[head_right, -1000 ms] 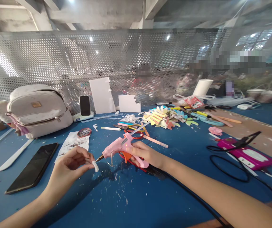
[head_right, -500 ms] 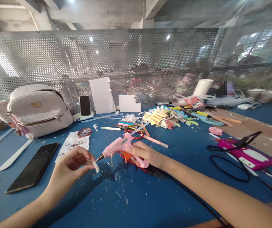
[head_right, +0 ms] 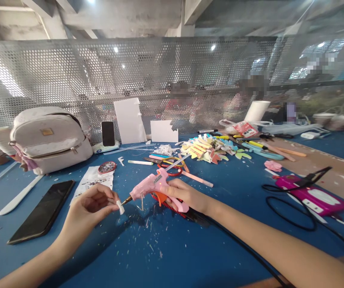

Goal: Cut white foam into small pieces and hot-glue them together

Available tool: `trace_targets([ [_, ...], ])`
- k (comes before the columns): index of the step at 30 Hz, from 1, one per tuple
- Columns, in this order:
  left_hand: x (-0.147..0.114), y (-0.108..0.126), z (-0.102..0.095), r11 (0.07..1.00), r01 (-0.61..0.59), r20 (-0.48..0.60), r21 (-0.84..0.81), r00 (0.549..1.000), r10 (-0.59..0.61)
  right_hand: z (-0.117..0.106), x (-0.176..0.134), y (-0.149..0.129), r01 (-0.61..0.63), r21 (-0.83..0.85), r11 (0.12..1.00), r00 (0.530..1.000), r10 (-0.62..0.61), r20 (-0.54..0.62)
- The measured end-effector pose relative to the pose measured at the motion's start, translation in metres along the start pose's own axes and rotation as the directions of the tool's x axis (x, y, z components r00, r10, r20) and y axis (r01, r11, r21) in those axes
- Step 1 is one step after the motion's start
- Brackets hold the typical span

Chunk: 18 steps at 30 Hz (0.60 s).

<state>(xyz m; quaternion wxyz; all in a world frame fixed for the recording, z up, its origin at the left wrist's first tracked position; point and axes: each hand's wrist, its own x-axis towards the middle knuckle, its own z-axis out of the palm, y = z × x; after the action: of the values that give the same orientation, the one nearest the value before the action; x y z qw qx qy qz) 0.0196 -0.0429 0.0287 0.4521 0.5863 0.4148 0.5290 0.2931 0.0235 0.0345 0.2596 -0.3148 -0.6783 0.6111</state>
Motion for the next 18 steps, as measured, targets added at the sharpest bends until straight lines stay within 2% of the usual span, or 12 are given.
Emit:
trace_targets([
  [7,0.002,-0.003,-0.001,1.000,-0.017,-0.030,-0.008,0.999,0.017,-0.002,0.002,0.003,0.026,0.008,1.000,0.999,-0.026,0.032],
  [11,0.002,-0.006,-0.004,0.991,-0.081,-0.068,0.105,0.994,0.088,-0.006,0.006,0.008,0.067,0.071,0.995,0.997,-0.069,0.031],
  [14,0.002,-0.006,-0.005,0.973,-0.108,-0.055,0.206,0.991,0.122,-0.008,0.008,0.010,0.095,0.109,0.989,0.995,-0.097,0.019],
  [18,0.001,-0.004,-0.004,0.969,-0.090,-0.054,0.229,0.993,0.105,-0.011,0.010,0.010,0.135,0.101,0.986,0.991,-0.136,0.002],
])
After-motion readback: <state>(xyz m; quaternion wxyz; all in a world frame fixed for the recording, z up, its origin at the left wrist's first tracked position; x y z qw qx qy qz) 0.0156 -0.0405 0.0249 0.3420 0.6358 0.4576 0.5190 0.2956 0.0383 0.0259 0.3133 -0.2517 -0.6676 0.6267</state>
